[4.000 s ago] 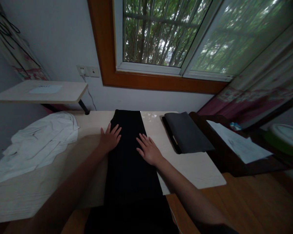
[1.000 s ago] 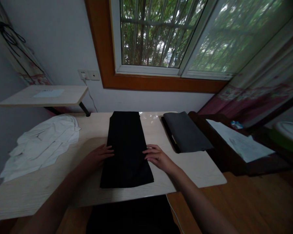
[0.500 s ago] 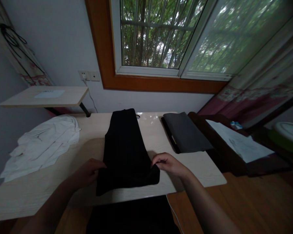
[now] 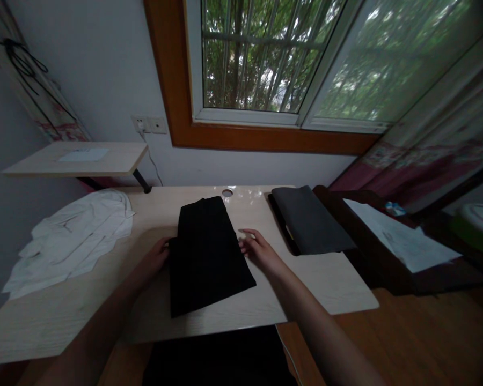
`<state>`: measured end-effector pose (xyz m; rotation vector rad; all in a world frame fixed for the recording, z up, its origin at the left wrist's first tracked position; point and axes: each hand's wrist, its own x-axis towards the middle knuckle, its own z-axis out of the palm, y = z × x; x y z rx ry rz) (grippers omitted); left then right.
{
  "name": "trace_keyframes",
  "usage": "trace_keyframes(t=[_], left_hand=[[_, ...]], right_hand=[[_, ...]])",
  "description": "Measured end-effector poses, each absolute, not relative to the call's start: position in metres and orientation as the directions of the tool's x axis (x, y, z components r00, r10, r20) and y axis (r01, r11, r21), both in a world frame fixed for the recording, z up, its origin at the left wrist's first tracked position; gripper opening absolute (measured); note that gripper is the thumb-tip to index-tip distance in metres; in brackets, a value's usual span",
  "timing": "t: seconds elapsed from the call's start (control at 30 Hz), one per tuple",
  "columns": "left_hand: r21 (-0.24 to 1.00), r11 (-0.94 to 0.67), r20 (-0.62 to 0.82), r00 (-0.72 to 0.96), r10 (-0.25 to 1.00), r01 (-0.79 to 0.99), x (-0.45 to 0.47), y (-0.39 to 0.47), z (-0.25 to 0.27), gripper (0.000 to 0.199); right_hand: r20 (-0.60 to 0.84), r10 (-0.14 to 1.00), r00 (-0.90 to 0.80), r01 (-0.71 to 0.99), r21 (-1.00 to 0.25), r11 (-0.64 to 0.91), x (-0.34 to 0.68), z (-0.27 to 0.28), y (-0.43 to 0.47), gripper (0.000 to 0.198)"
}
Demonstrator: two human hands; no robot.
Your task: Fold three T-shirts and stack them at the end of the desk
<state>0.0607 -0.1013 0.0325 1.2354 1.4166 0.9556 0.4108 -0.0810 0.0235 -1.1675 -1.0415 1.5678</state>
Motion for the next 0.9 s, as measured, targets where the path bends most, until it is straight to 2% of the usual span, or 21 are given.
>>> trace_keyframes(t=[0.07, 0.2, 0.33, 0.5, 0.67, 0.73, 0.8, 0.9], left_hand=[[0.966, 0.172, -0.185, 0.049, 0.982, 0.193, 0.059, -0.102, 0.032, 0.055], [0.967, 0.17, -0.196, 0.131, 0.972, 0.188, 0.057, -0.104, 0.036, 0.069], [0.959, 0.136, -0.169, 0.121, 0.978, 0.247, 0.057, -0.098, 0.029, 0.073], [0.94, 0.046, -0.092, 0.121, 0.988, 0.339, 0.057, -0.094, 0.019, 0.061], [0.897, -0.006, -0.126, 0.27, 0.955, 0.441, 0.057, -0.105, 0.027, 0.051], [0.858, -0.063, -0.108, 0.298, 0.949, 0.511, 0.058, -0.11, 0.031, 0.056], [0.798, -0.155, -0.03, 0.296, 0.955, 0.583, 0.06, -0.11, 0.033, 0.062], [0.694, -0.33, 0.148, 0.322, 0.935, 0.639, 0.063, -0.105, 0.031, 0.062]], right_hand=[[-0.206, 0.952, -0.228, -0.086, -0.969, -0.23, 0.418, 0.02, -0.086, 0.051], [-0.111, 0.905, -0.411, 0.066, -0.994, -0.092, 0.429, 0.023, -0.093, 0.068], [-0.104, 0.898, -0.427, 0.203, -0.979, -0.017, 0.426, 0.022, -0.093, 0.078], [-0.172, 0.9, -0.399, 0.427, -0.904, 0.016, 0.422, 0.026, -0.096, 0.089], [-0.303, 0.798, -0.52, 0.45, -0.892, -0.046, 0.433, 0.044, -0.108, 0.113], [-0.348, 0.774, -0.529, 0.481, -0.875, -0.065, 0.437, 0.046, -0.111, 0.11], [-0.345, 0.788, -0.51, 0.516, -0.856, -0.041, 0.439, 0.045, -0.11, 0.098], [-0.157, 0.87, -0.468, 0.527, -0.839, 0.132, 0.436, 0.036, -0.102, 0.074]])
